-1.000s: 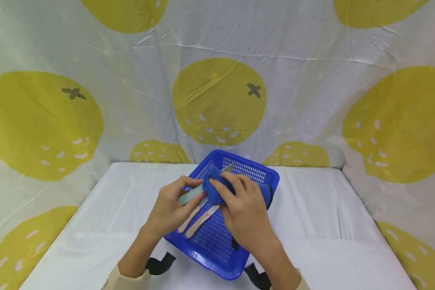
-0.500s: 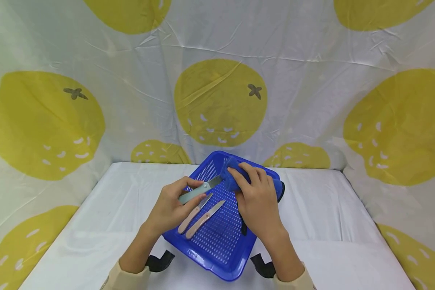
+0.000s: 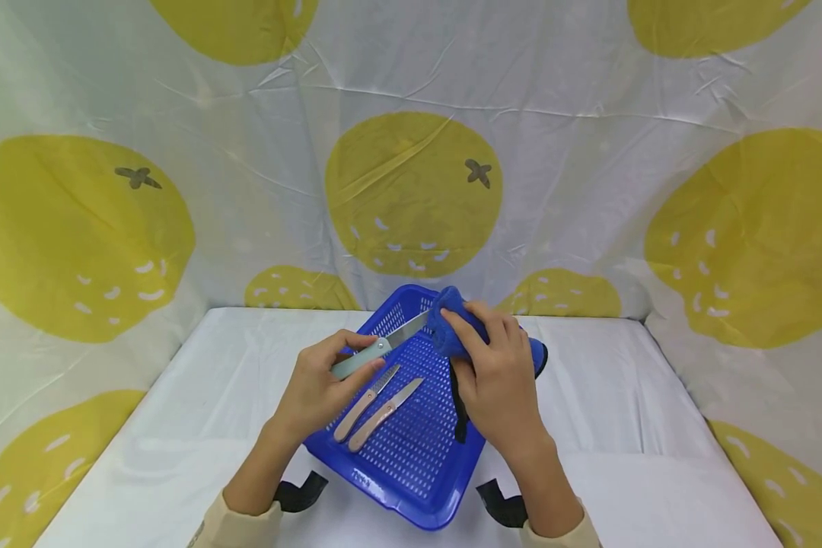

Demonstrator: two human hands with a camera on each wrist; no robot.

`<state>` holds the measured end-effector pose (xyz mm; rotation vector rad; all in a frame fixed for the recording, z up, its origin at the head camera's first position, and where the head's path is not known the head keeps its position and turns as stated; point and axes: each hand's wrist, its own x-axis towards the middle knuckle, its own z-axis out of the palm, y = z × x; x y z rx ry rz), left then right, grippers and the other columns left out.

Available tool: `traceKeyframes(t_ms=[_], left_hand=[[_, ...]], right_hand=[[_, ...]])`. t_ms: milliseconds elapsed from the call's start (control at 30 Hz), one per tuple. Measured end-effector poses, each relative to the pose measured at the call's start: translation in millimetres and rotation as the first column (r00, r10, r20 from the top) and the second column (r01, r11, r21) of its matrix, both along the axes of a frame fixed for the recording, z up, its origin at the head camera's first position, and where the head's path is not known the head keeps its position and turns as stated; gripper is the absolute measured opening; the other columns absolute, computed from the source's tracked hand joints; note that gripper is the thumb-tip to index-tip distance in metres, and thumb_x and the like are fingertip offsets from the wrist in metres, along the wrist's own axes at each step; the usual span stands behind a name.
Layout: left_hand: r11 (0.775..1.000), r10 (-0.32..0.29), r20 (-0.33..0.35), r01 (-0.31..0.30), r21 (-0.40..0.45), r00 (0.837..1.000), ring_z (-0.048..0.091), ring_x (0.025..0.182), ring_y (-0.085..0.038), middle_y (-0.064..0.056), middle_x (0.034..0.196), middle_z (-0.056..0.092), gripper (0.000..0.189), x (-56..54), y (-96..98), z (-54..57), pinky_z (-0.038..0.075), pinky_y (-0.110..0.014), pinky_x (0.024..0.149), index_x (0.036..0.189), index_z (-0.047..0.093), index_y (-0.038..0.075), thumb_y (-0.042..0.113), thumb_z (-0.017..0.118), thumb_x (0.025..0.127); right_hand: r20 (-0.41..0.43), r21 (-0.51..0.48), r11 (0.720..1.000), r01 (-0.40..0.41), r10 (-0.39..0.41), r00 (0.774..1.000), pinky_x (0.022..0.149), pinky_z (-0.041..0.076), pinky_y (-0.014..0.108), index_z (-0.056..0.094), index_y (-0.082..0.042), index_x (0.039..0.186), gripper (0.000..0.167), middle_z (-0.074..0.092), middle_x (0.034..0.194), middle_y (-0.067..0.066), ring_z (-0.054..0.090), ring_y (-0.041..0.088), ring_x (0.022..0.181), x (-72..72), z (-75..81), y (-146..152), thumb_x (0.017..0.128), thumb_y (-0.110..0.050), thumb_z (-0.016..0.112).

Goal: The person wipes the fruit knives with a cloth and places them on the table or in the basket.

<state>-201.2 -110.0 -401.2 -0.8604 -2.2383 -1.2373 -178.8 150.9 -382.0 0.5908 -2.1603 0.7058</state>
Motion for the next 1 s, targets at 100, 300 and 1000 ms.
traceKeyframes(t_ms=[100, 300, 1000], left_hand=[[1.0, 0.003, -0.009, -0.003, 0.012, 1.0, 0.065, 0.073, -0.011, -0.007, 0.113, 0.076, 0.024, -0.6, 1.5, 0.9, 0.057, -0.021, 0.061, 0.112, 0.07, 0.006, 0.015, 0.079, 0.092], [0.999, -0.019, -0.03, 0.02, 0.032, 0.999, 0.071, 0.08, -0.017, -0.009, 0.112, 0.076, 0.026, -0.1, 6.9, 1.7, 0.06, -0.022, 0.068, 0.116, 0.068, 0.005, 0.011, 0.078, 0.092], [0.998, -0.062, -0.079, 0.06, -0.028, 0.995, 0.074, 0.094, -0.018, -0.012, 0.113, 0.074, 0.028, 2.1, 9.1, 4.7, 0.062, -0.026, 0.078, 0.117, 0.065, 0.003, 0.007, 0.077, 0.092]], right_hand=[[0.009, 0.035, 0.999, -0.039, 0.038, 0.999, 0.1, 0.043, 0.061, 0.067, -0.016, 0.136, 0.05, 0.057, 0.14, 0.017, 0.053, 0.04, 0.122, 4.7, 1.5, -7.1, 0.088, -0.001, 0.072], [0.046, 0.121, 0.986, -0.116, 0.111, 0.993, 0.102, 0.044, 0.057, 0.067, -0.02, 0.137, 0.048, 0.057, 0.142, 0.011, 0.052, 0.033, 0.127, 8.9, -0.8, -21.6, 0.091, -0.008, 0.071], [0.075, 0.128, 0.987, -0.102, 0.093, 0.993, 0.102, 0.044, 0.057, 0.068, -0.022, 0.136, 0.049, 0.057, 0.144, 0.009, 0.052, 0.033, 0.127, 3.1, -4.2, -25.4, 0.09, -0.005, 0.07]])
